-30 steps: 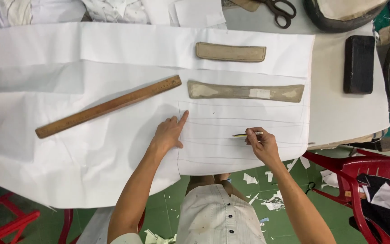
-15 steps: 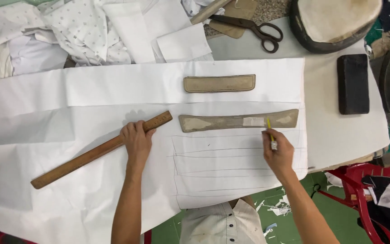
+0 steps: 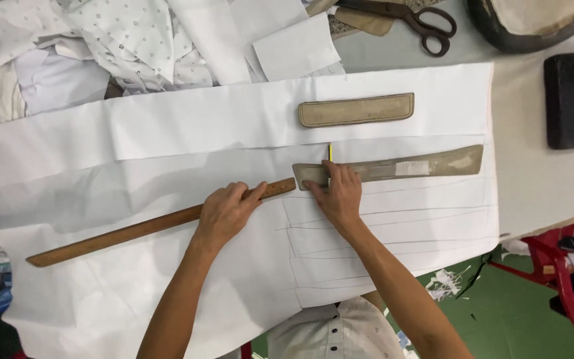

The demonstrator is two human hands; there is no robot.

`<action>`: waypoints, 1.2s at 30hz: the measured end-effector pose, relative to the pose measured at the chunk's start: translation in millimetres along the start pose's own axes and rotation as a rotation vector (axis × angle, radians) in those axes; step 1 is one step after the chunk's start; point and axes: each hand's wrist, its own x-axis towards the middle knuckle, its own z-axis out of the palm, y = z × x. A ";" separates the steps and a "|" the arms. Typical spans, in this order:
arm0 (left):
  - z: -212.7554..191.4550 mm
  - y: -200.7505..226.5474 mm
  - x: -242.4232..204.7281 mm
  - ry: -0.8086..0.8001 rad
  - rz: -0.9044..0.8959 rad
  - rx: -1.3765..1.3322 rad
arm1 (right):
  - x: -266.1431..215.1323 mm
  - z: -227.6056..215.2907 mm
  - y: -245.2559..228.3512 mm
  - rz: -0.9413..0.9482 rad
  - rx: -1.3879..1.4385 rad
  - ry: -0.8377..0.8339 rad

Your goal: The person uses a pencil and a wooden ruler to draw straight lines on a large sheet of white paper. They also use a curved template to trace and draw curved lines, creating a pattern on the paper.

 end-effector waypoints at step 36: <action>65.2 -36.1 -5.9 -0.158 0.060 -0.296 | -44.9 -6.6 -38.2 0.447 0.668 -0.161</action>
